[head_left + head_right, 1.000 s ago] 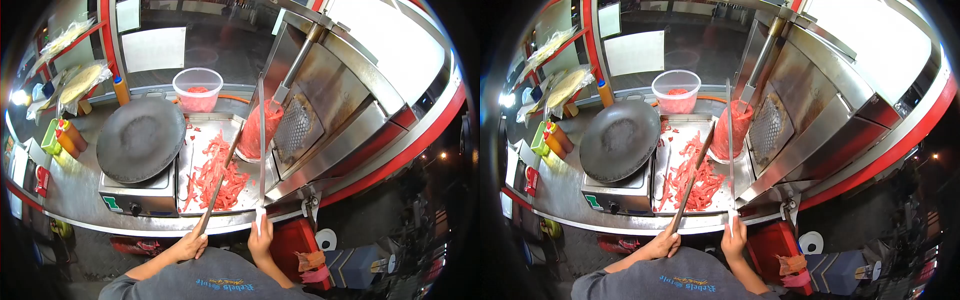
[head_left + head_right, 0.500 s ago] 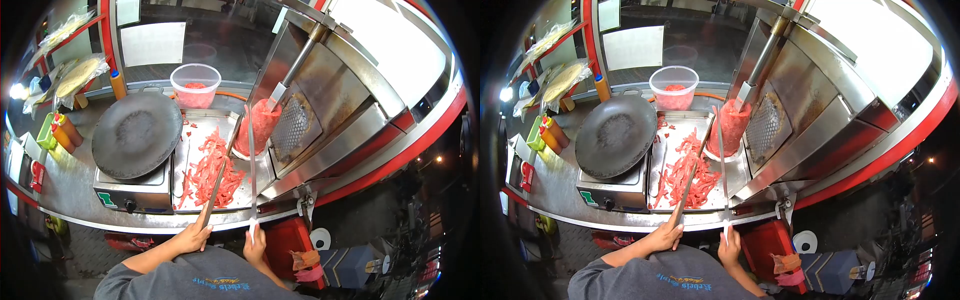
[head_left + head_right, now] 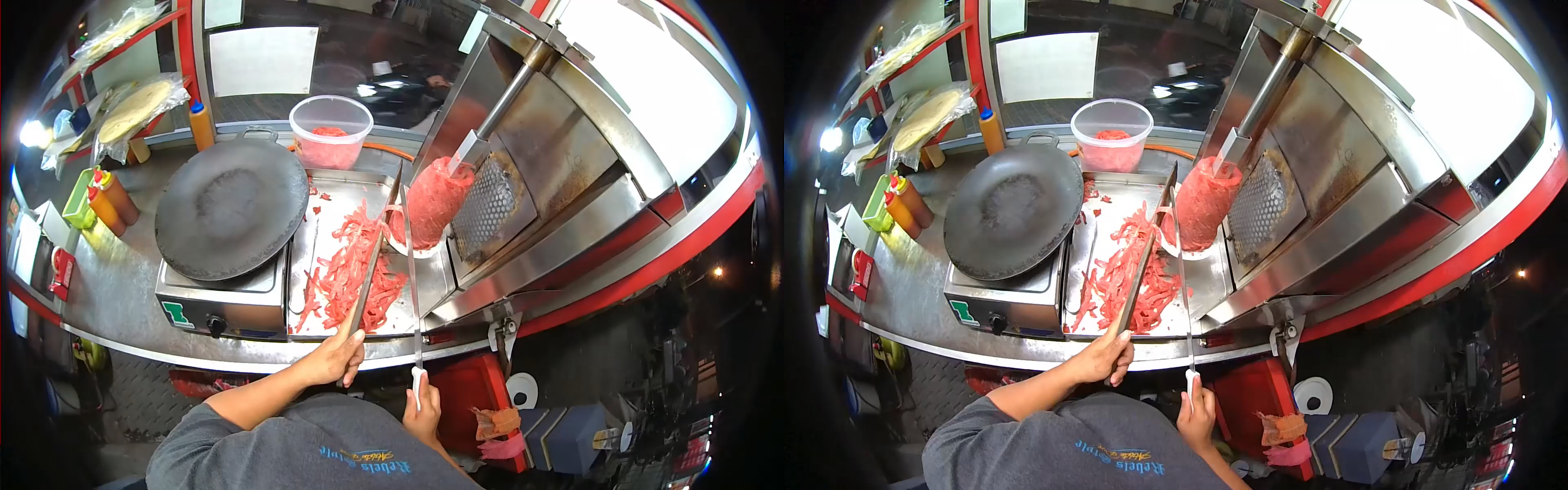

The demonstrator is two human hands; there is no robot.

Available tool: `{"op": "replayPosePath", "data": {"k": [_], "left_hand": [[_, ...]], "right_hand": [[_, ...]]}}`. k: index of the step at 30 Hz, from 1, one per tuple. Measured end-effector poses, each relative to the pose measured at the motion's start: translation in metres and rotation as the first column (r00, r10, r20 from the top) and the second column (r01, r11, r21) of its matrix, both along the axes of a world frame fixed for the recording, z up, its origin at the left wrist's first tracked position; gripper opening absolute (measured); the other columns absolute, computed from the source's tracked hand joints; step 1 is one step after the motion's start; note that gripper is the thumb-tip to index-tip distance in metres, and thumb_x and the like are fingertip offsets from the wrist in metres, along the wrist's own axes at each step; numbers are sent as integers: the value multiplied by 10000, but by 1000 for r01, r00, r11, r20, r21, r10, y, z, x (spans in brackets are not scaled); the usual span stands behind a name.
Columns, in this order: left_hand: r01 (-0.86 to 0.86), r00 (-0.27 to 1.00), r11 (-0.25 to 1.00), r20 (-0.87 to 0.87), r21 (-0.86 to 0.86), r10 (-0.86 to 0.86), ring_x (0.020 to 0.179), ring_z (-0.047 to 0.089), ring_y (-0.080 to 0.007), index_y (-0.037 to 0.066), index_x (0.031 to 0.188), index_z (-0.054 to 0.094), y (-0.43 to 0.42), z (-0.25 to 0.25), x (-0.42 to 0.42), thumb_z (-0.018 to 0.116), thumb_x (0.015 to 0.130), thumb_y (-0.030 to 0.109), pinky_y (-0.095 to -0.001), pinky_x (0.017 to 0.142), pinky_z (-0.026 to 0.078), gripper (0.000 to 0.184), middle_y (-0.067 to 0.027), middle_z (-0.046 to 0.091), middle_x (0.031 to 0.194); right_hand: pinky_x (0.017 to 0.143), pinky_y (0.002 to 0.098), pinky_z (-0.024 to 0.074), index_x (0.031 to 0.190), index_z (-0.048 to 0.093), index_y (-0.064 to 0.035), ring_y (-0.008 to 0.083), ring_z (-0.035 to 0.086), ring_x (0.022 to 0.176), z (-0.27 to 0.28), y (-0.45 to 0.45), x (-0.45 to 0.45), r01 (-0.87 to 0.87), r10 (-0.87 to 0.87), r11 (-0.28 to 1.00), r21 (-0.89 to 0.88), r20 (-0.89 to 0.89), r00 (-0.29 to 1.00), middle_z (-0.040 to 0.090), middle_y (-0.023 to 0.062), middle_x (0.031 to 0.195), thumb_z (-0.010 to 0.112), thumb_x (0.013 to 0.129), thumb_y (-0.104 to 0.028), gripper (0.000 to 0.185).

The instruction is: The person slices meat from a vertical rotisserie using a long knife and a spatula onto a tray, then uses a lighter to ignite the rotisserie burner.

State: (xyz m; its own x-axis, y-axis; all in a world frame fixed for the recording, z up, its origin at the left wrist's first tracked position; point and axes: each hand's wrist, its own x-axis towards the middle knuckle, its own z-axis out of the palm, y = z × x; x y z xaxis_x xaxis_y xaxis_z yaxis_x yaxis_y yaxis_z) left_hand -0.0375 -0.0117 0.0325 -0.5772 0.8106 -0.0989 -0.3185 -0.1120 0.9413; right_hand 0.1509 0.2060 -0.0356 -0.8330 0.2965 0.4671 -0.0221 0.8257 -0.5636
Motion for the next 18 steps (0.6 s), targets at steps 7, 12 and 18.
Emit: {"op": "replayPosePath", "data": {"k": [7,12,18], "left_hand": [[-72,914,983,405,171,-3,421,394,-60,155,1150,507,18,17,-10,301,1138,652,-248,439,432,539,28,417,659],[35,883,970,447,242,-143,358,334,-33,159,743,425,0,-6,-17,272,1081,773,-211,391,344,718,76,357,499],[9,946,997,323,73,-32,465,406,-81,292,1628,138,-49,-8,23,319,1178,514,-248,453,419,533,-5,429,749]], "right_hand": [[849,449,547,1635,457,-79,414,667,936,88,-11,-97,-53,76,987,-151,147,986,639,249,1048,665,1024,-67,645],[715,321,533,1655,423,-66,197,638,807,47,-25,-45,-75,142,907,-414,134,981,694,175,1200,642,1039,-29,655],[898,368,559,1558,538,16,304,719,994,56,-11,-75,-153,128,947,-281,-106,986,711,225,1127,696,989,14,590]]}}
